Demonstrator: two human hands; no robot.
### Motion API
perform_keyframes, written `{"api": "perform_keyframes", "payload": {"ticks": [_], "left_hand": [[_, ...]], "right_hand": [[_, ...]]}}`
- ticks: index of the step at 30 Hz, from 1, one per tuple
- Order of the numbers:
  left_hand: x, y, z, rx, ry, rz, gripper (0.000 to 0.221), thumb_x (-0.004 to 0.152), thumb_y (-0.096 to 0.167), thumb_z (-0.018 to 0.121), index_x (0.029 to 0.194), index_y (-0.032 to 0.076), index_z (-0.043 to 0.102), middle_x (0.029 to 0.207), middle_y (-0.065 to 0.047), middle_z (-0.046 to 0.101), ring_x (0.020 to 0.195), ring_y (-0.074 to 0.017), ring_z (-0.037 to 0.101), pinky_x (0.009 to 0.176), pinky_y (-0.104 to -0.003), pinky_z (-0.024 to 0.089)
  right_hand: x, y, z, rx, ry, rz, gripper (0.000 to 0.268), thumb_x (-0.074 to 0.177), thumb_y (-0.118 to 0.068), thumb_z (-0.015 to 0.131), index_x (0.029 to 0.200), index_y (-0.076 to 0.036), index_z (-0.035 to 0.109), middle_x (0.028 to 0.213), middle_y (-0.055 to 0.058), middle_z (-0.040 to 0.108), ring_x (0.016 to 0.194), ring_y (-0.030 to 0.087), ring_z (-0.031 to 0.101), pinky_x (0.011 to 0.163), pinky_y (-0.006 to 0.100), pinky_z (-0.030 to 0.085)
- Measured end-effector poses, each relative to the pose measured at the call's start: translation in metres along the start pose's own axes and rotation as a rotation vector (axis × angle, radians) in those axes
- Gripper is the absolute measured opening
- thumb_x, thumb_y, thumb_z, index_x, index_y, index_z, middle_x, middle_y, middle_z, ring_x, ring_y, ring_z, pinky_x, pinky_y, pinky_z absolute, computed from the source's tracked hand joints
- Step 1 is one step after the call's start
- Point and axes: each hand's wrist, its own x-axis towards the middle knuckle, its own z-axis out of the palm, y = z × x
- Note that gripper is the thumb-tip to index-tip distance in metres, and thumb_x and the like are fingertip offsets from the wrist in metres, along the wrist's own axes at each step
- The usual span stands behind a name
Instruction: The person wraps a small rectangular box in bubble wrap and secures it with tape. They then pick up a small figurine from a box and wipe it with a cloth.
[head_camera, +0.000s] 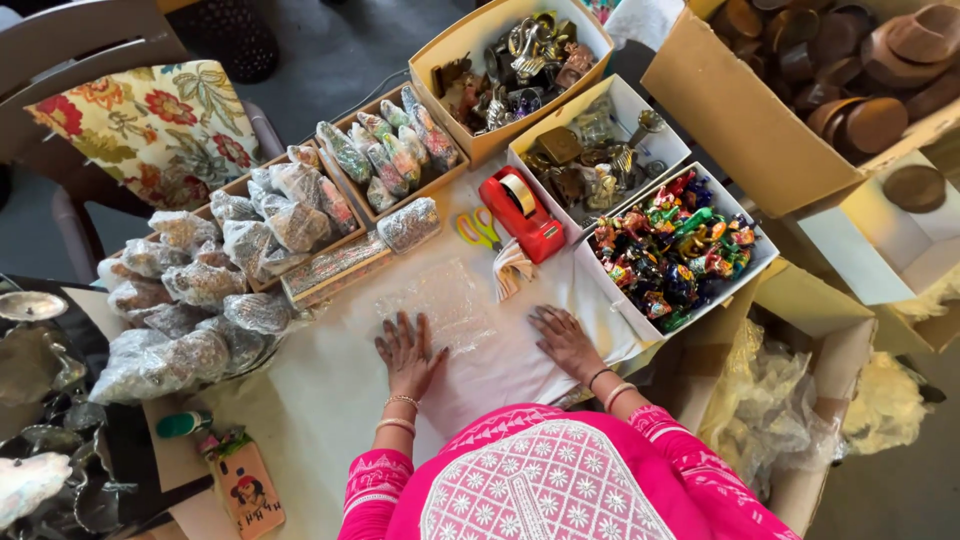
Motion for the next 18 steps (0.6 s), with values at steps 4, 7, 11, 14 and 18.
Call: {"api": "perform_keyframes", "payload": {"ticks": [4,7,11,14,18], "left_hand": [[-0.001,-0.004,0.004,-0.046,0.087,0.048,0.093,0.089,0.072,0.050,0.163,0.029,0.014,0.171,-0.012,-0.004,0.156,-0.0412,-0.008,0.119,-0.067,-0.006],[0.000,-0.004,0.005,-0.092,0.135,0.084,0.093,0.088,0.071,0.052,0.163,0.029,0.016,0.171,-0.011,-0.002,0.156,-0.0408,-0.007,0.119,-0.067,-0.005],[0.002,-0.009,0.014,-0.060,0.103,0.050,0.090,0.090,0.067,0.053,0.163,0.028,0.017,0.172,-0.012,-0.002,0.157,-0.0406,-0.007,0.120,-0.066,-0.004],[0.004,-0.018,0.025,-0.073,0.112,0.064,0.087,0.093,0.064,0.052,0.164,0.027,0.017,0.172,-0.012,-0.001,0.157,-0.0403,-0.006,0.120,-0.066,-0.004],[0.004,-0.028,0.027,-0.300,0.192,0.107,0.081,0.094,0.056,0.057,0.163,0.029,0.022,0.171,-0.013,0.007,0.158,-0.0382,0.000,0.120,-0.065,-0.003]], "right_hand": [[0.000,-0.008,-0.001,-0.022,-0.009,0.060,0.057,0.092,-0.026,0.066,0.146,-0.015,0.049,0.153,0.007,0.043,0.144,0.028,0.035,0.119,0.045,0.026],[0.003,-0.008,-0.002,-0.007,-0.040,0.110,0.059,0.090,-0.024,0.067,0.146,-0.017,0.049,0.153,0.006,0.042,0.145,0.027,0.035,0.119,0.044,0.029],[0.004,-0.008,-0.005,0.070,-0.055,0.131,0.052,0.088,-0.021,0.069,0.138,-0.015,0.056,0.142,0.009,0.051,0.135,0.030,0.043,0.113,0.043,0.036],[0.006,-0.014,-0.019,0.164,0.013,0.160,0.037,0.091,-0.018,0.068,0.127,-0.013,0.064,0.125,0.010,0.061,0.122,0.030,0.054,0.106,0.042,0.044],[0.021,-0.006,-0.047,0.235,0.234,0.198,0.021,0.094,-0.014,0.066,0.114,-0.010,0.073,0.105,0.011,0.068,0.103,0.031,0.063,0.091,0.041,0.052]]}}
